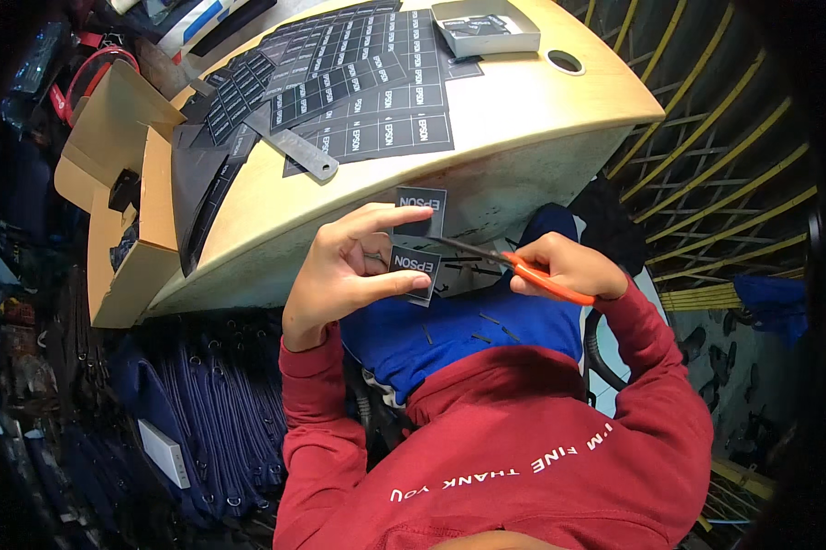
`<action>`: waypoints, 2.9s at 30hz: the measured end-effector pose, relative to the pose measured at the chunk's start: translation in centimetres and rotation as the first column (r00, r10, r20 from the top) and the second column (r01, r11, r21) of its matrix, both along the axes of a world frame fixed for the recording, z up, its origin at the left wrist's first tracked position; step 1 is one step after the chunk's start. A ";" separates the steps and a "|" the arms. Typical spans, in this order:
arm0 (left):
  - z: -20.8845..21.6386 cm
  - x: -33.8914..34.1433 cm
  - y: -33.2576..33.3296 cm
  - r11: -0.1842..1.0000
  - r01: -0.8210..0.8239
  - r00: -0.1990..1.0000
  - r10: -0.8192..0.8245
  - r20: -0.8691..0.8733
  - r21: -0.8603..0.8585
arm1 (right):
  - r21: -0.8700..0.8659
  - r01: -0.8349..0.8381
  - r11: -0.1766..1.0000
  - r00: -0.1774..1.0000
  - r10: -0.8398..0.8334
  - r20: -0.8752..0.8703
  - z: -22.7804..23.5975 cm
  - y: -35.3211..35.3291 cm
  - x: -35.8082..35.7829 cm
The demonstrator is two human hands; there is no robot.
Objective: Using scissors to cut individual labels or tags from a printed sheet.
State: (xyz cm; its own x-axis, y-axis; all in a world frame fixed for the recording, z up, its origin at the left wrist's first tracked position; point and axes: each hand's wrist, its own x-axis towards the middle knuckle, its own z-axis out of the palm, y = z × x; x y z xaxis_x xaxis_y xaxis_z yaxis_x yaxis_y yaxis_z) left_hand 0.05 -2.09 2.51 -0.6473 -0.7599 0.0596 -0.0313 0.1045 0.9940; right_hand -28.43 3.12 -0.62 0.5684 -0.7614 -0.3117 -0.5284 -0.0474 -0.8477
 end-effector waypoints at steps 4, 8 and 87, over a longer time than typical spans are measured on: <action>-0.8 -0.5 -0.4 0.999 0.019 1.000 -0.019 0.007 -0.031 | -0.011 0.328 0.945 0.911 -0.313 0.267 -2.6 0.3 0.5; -1.9 -1.5 -0.2 0.997 0.063 0.998 -0.062 0.012 -0.037 | 0.025 0.526 0.850 0.742 -0.473 0.475 -2.5 -0.1 3.1; -1.0 -6.5 -10.7 0.633 0.048 0.867 0.357 0.347 -0.772 | 0.036 0.571 0.820 0.677 -0.496 0.543 -7.7 4.8 0.6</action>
